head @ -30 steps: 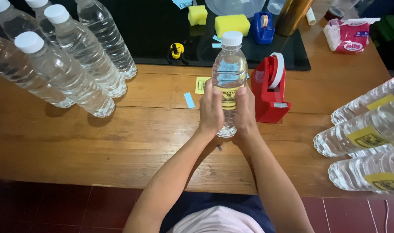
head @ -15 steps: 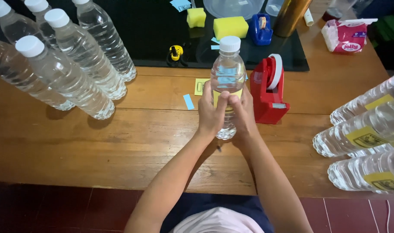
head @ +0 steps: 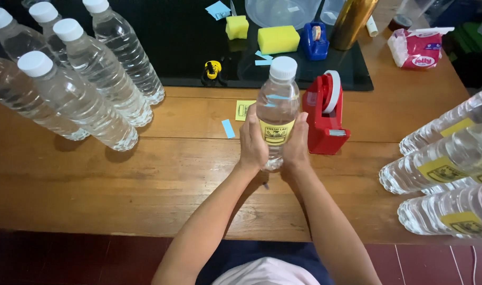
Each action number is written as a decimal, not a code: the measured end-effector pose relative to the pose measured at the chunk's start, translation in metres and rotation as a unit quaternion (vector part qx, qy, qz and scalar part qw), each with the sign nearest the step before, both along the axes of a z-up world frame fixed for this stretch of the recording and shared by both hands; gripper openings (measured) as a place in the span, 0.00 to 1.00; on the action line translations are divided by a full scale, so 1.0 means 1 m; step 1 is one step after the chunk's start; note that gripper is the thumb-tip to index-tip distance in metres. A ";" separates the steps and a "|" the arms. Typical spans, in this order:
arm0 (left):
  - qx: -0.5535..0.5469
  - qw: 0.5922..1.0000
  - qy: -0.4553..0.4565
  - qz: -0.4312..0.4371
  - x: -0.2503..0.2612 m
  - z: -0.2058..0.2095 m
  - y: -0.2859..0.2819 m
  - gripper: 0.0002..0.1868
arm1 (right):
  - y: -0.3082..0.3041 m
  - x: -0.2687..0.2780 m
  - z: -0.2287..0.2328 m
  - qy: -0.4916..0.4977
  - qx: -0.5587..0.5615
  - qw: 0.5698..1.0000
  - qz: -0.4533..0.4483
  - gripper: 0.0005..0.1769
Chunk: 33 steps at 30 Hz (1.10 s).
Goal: Applying yellow labels to clear plastic water bottles using a tape dispenser on a wooden table.
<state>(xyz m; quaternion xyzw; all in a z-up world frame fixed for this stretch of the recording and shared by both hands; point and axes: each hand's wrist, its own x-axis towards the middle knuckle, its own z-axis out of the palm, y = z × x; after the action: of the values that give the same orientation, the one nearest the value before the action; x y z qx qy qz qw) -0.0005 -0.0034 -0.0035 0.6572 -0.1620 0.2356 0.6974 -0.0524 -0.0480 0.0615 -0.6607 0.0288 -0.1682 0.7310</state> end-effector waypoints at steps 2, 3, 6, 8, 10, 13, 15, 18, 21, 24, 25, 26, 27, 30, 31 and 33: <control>-0.001 1.000 -0.014 -0.009 -0.002 0.006 0.001 0.36 | -0.012 0.020 -0.031 -0.030 0.021 0.999 0.027 0.36; -0.003 0.999 -0.029 -0.016 -0.003 0.009 0.001 0.35 | -0.018 0.031 -0.047 -0.060 0.041 0.996 0.056 0.36; -0.018 0.999 -0.030 -0.028 0.003 -0.003 0.001 0.34 | -0.037 0.062 -0.081 -0.156 0.099 0.973 0.137 0.36; -0.029 0.999 -0.024 -0.033 0.005 -0.007 0.000 0.31 | -0.039 0.065 -0.081 -0.161 0.083 0.974 0.135 0.35; -0.040 0.998 -0.017 -0.038 0.008 -0.011 0.001 0.28 | -0.046 0.072 -0.090 -0.166 0.067 0.975 0.132 0.34; -0.037 0.998 -0.012 -0.054 0.012 -0.014 0.003 0.27 | -0.056 0.081 -0.102 -0.169 0.051 0.976 0.125 0.35; -0.066 0.995 -0.017 -0.069 0.012 -0.015 0.003 0.25 | -0.056 0.080 -0.092 -0.178 -0.018 0.979 0.094 0.33; -0.068 0.995 -0.026 -0.061 0.013 -0.019 0.001 0.27 | -0.067 0.081 -0.098 -0.177 -0.080 0.979 0.065 0.26; -0.059 0.996 -0.032 -0.065 0.010 -0.017 0.002 0.26 | -0.045 0.042 -0.025 -0.205 -0.075 0.975 0.035 0.25; -0.059 0.995 -0.035 -0.069 0.023 -0.040 -0.001 0.28 | -0.068 0.045 -0.013 -0.272 -0.127 0.954 0.007 0.30; -0.059 0.995 -0.033 -0.079 0.027 -0.043 -0.001 0.28 | -0.069 0.042 -0.001 -0.269 -0.129 0.954 -0.003 0.30; -0.094 0.991 -0.028 -0.092 0.030 -0.048 -0.001 0.27 | -0.070 0.038 0.010 -0.280 -0.161 0.946 0.019 0.25; -0.130 0.986 -0.023 -0.105 0.033 -0.052 -0.002 0.27 | -0.072 0.035 0.021 -0.290 -0.193 0.937 0.041 0.27; -0.090 0.991 -0.052 -0.089 0.018 -0.024 0.001 0.27 | -0.075 0.043 0.037 -0.279 -0.357 0.891 -0.009 0.31; -0.091 0.990 -0.053 -0.097 0.011 -0.012 0.001 0.27 | -0.075 0.039 0.041 -0.277 -0.360 0.891 -0.016 0.31; -0.095 0.991 -0.063 -0.064 0.001 0.015 0.003 0.29 | -0.075 0.035 0.050 -0.289 -0.383 0.877 -0.001 0.28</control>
<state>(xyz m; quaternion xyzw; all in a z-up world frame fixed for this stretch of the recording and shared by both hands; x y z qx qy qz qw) 0.0007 -0.0004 0.0113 0.5601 -0.2247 0.2460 0.7585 -0.0171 -0.1229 0.1113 -0.8110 -0.2500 -0.3507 0.3960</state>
